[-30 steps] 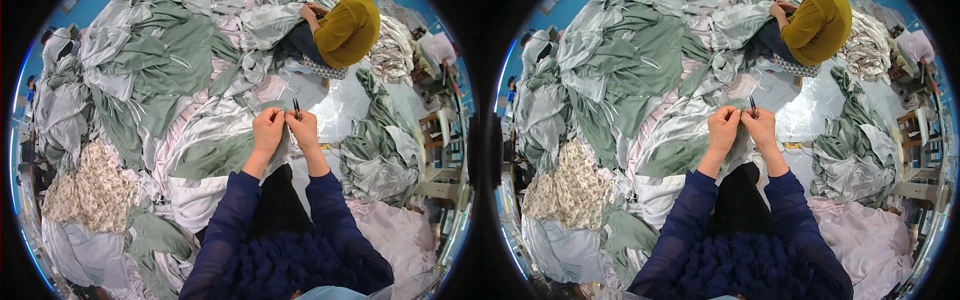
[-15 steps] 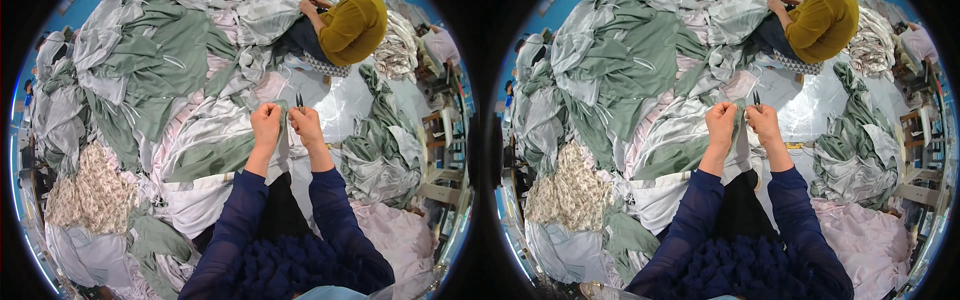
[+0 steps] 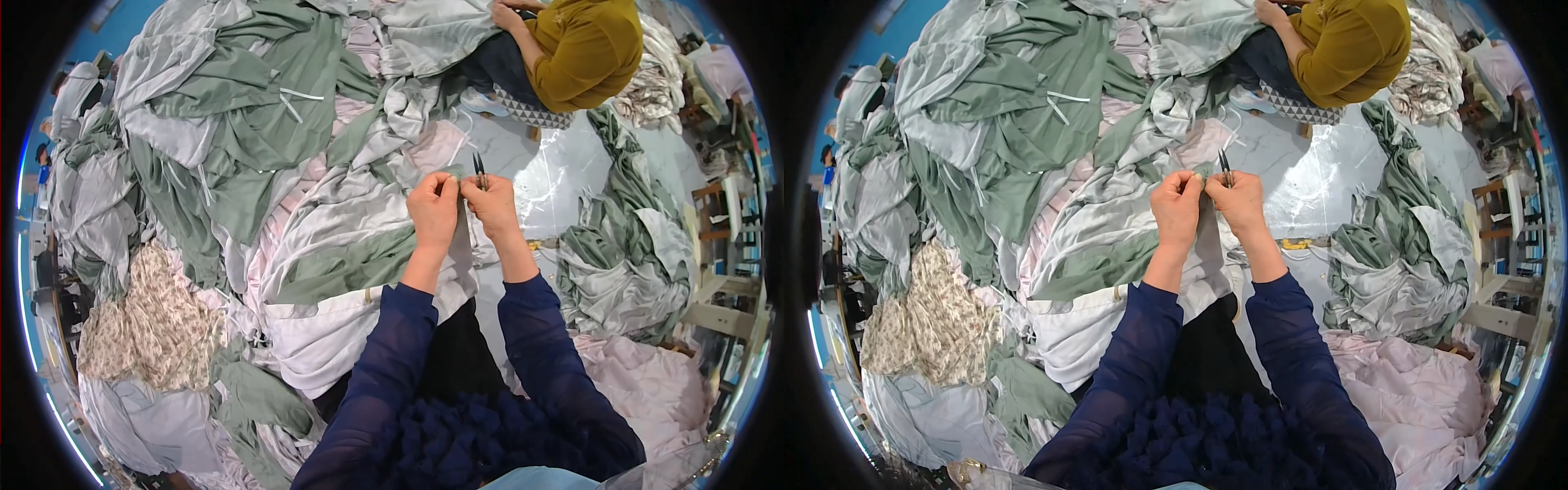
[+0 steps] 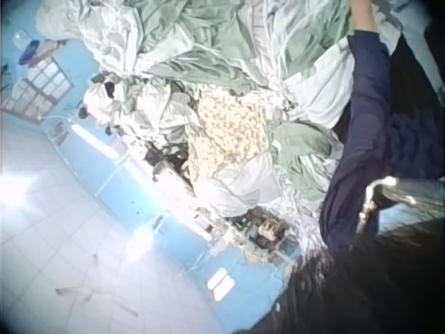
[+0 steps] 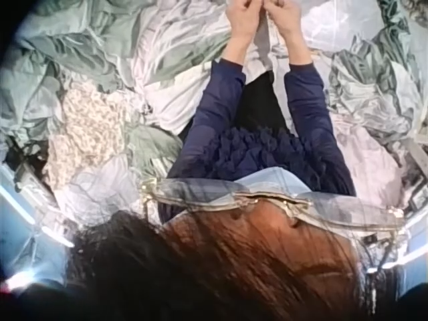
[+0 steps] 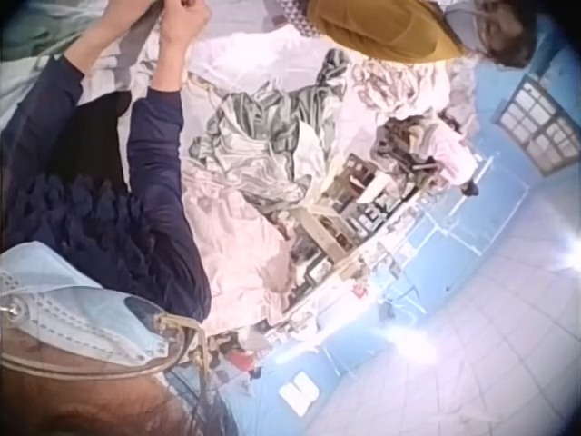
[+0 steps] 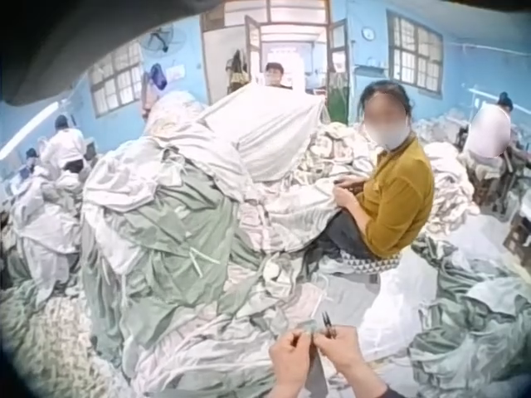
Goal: Trimming loose threads from fabric pieces using thread snips in a factory setting.
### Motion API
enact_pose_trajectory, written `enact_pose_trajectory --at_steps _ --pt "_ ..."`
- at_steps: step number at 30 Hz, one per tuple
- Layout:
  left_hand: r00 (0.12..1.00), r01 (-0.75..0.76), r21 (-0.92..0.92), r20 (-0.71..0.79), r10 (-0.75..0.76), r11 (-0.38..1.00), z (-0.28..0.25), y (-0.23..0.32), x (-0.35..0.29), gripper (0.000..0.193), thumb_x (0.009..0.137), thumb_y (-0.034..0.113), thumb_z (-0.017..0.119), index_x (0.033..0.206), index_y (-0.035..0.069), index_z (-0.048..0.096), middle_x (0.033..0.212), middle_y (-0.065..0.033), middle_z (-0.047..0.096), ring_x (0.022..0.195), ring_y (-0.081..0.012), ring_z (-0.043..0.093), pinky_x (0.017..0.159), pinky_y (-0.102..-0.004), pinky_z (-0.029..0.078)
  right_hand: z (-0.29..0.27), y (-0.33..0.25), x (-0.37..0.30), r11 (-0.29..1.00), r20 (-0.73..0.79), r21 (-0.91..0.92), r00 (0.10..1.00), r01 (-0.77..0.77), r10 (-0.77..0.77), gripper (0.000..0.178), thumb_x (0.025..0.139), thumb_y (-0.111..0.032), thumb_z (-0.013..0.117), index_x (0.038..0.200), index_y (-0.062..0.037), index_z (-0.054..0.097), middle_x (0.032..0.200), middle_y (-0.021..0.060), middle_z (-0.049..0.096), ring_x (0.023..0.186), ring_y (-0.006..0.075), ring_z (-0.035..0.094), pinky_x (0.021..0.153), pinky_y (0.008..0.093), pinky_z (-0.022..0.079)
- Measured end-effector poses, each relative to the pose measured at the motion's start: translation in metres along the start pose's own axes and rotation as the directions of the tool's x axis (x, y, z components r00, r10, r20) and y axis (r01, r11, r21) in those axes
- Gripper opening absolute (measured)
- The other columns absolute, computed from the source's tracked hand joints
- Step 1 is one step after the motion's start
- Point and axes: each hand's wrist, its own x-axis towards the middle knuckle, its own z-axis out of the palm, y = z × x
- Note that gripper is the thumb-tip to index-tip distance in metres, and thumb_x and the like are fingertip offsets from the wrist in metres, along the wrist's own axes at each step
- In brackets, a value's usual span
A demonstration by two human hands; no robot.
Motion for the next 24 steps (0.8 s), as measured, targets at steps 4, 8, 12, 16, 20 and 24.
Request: enact_pose_trajectory --at_steps 4,8,12,16,20,24 --pt "0.996 0.091 -0.094 0.017 -0.090 0.991 0.005 -0.015 0.007 0.009 0.085 0.008 0.066 0.083 -0.001 0.067 0.068 0.0048 0.058 0.060 -0.0033 0.046 0.053 -0.0216 0.038 -0.006 0.001 0.007 0.980 0.038 0.131 0.988 -0.151 0.147 0.012 0.082 -0.011 0.069 0.080 -0.0008 0.062 0.062 -0.0006 0.057 0.047 0.0039 0.046 0.039 0.0189 0.030" --pt "0.958 0.284 -0.331 0.054 -0.283 0.900 0.015 -0.026 0.011 0.005 0.084 0.004 0.066 0.086 -0.001 0.066 0.075 0.0032 0.061 0.065 -0.0044 0.049 0.059 -0.0210 0.040 -0.015 0.012 0.014 0.949 0.072 0.217 0.973 -0.229 0.219 0.014 0.084 -0.011 0.067 0.076 -0.0028 0.059 0.063 -0.0004 0.055 0.047 0.0036 0.044 0.038 0.0190 0.028" --pt "0.918 0.378 -0.438 0.066 -0.390 0.816 0.021 -0.033 0.014 0.007 0.084 0.000 0.065 0.090 -0.002 0.065 0.080 0.0006 0.062 0.068 -0.0053 0.052 0.062 -0.0208 0.042 -0.019 0.021 0.020 0.924 0.115 0.274 0.963 -0.266 0.243 0.019 0.085 -0.013 0.066 0.071 -0.0022 0.059 0.059 -0.0016 0.052 0.044 0.0040 0.041 0.037 0.0207 0.026" --pt "0.918 0.375 -0.430 0.048 -0.394 0.821 0.030 -0.032 0.016 0.008 0.084 0.000 0.065 0.091 -0.002 0.065 0.080 -0.0005 0.063 0.068 -0.0058 0.053 0.062 -0.0205 0.042 -0.020 0.024 0.022 0.905 0.114 0.326 0.962 -0.272 0.248 0.022 0.086 -0.014 0.065 0.068 -0.0040 0.057 0.057 -0.0031 0.048 0.043 0.0039 0.038 0.037 0.0216 0.024" --pt "0.934 0.319 -0.358 -0.037 -0.354 0.878 0.036 -0.028 0.015 0.008 0.083 -0.001 0.066 0.091 -0.002 0.065 0.080 -0.0019 0.063 0.068 -0.0067 0.054 0.063 -0.0209 0.043 -0.022 0.026 0.024 0.908 0.096 0.330 0.966 -0.260 0.241 0.026 0.087 -0.016 0.063 0.064 -0.0062 0.055 0.055 -0.0040 0.046 0.042 0.0040 0.036 0.037 0.0222 0.022" --pt "0.963 0.226 -0.202 -0.098 -0.250 0.953 0.042 -0.025 0.013 0.009 0.081 -0.001 0.066 0.090 -0.003 0.065 0.080 -0.0021 0.064 0.068 -0.0065 0.054 0.062 -0.0203 0.042 -0.023 0.026 0.022 0.926 0.062 0.288 0.970 -0.244 0.236 0.030 0.087 -0.017 0.062 0.060 -0.0079 0.052 0.054 -0.0035 0.046 0.042 0.0044 0.036 0.037 0.0225 0.023"
